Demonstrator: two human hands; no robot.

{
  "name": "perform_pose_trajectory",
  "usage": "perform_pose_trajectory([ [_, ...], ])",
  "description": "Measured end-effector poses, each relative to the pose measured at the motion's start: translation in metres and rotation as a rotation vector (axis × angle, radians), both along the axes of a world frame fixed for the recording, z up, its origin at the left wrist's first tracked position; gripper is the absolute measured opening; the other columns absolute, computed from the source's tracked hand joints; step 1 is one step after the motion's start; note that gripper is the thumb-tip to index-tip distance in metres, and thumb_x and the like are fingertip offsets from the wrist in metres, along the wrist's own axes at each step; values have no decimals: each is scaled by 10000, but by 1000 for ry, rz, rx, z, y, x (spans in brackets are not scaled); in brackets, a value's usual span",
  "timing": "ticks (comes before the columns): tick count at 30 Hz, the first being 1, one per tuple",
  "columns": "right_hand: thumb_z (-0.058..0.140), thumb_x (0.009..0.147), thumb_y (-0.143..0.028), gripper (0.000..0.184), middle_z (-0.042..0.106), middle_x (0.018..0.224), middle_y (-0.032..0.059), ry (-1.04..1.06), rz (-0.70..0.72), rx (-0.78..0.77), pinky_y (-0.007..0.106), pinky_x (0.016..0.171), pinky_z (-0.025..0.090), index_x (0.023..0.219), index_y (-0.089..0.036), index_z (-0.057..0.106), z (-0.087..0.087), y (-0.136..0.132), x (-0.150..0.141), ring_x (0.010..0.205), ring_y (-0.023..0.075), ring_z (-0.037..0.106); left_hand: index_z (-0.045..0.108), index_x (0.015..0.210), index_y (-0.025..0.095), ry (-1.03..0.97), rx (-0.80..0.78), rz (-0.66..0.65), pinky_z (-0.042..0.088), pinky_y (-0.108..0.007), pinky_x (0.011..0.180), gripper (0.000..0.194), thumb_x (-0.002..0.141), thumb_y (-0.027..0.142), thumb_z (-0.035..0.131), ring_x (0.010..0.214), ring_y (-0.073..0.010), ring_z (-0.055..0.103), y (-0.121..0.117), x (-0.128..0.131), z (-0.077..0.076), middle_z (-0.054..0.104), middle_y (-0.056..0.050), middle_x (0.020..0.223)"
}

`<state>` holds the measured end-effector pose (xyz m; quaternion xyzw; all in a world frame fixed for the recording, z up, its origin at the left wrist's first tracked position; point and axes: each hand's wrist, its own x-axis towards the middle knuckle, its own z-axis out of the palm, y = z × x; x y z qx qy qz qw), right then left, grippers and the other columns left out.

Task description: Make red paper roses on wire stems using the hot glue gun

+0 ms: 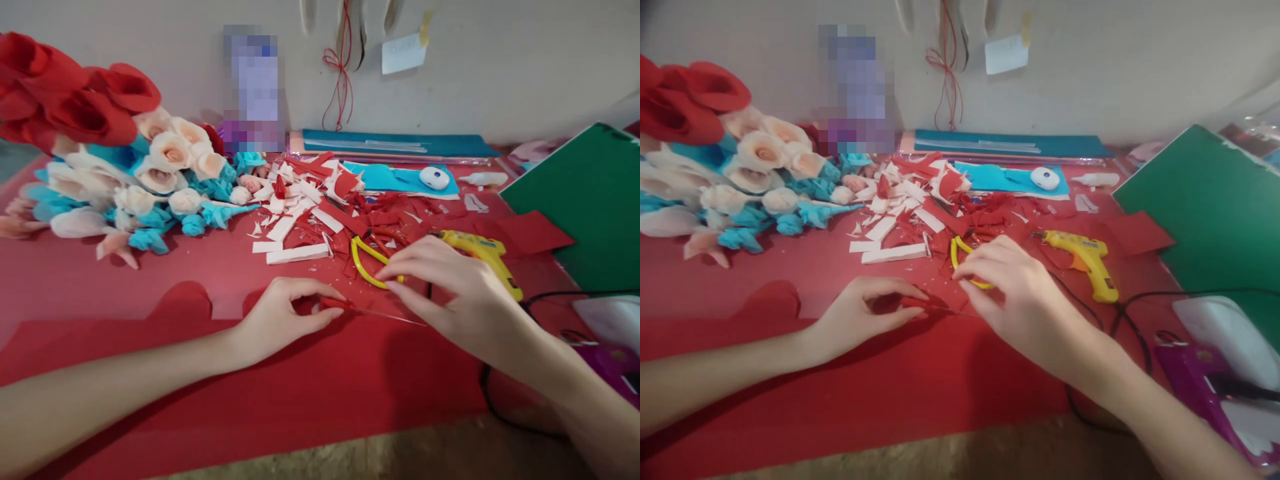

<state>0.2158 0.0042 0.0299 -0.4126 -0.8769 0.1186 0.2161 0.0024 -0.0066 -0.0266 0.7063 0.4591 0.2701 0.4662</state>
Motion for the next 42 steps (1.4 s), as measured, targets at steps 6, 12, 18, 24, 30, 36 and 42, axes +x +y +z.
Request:
perform_pose_trajectory([
  [6,517,768,-183,139,632,781,-13,-45,69,-502,212,685,400,770,-180,656,-7,33,-18,742,108,548,670,856,164,-33,28,-22,486,-228,734,140,740,207,604,765,-144,631,1,0,1,703,-28,839],
  [12,503,741,-184,156,651,758,-41,-44,134,-782,177,619,404,758,-193,658,-13,39,-20,691,93,569,673,848,170,-60,51,-51,481,-180,703,134,752,214,590,761,-121,634,2,-2,2,706,-18,833],
  [18,510,738,-230,146,634,719,-34,-73,150,-951,184,549,385,746,-184,649,-15,41,-23,645,97,535,681,833,159,-42,37,-74,479,-169,701,135,743,216,598,749,-119,634,3,-2,2,711,-20,822],
  [24,517,744,-256,145,623,723,-34,-80,156,-1023,187,540,376,759,-195,648,-16,42,-22,642,98,523,680,831,167,-17,26,-78,475,-167,677,136,741,231,600,742,-120,632,3,-2,2,709,-12,814],
  [30,537,755,-280,121,590,673,-67,-68,146,-1065,158,497,344,742,-224,643,-17,42,-20,594,61,485,676,824,168,-17,36,-83,471,-164,660,132,745,240,599,718,-111,626,3,-3,1,706,-7,799],
  [36,554,751,-309,125,558,617,-76,-54,149,-1082,160,460,308,755,-246,661,-14,43,-18,531,41,433,675,813,161,-4,32,-70,469,-170,636,131,738,241,604,701,-116,622,3,-3,2,704,-14,789],
  [42,554,744,-326,143,570,629,-56,-53,156,-1129,191,468,307,747,-238,666,-15,44,-17,537,64,446,674,819,163,-1,47,-80,470,-183,621,136,740,245,600,678,-121,615,3,-2,3,702,-19,774],
])
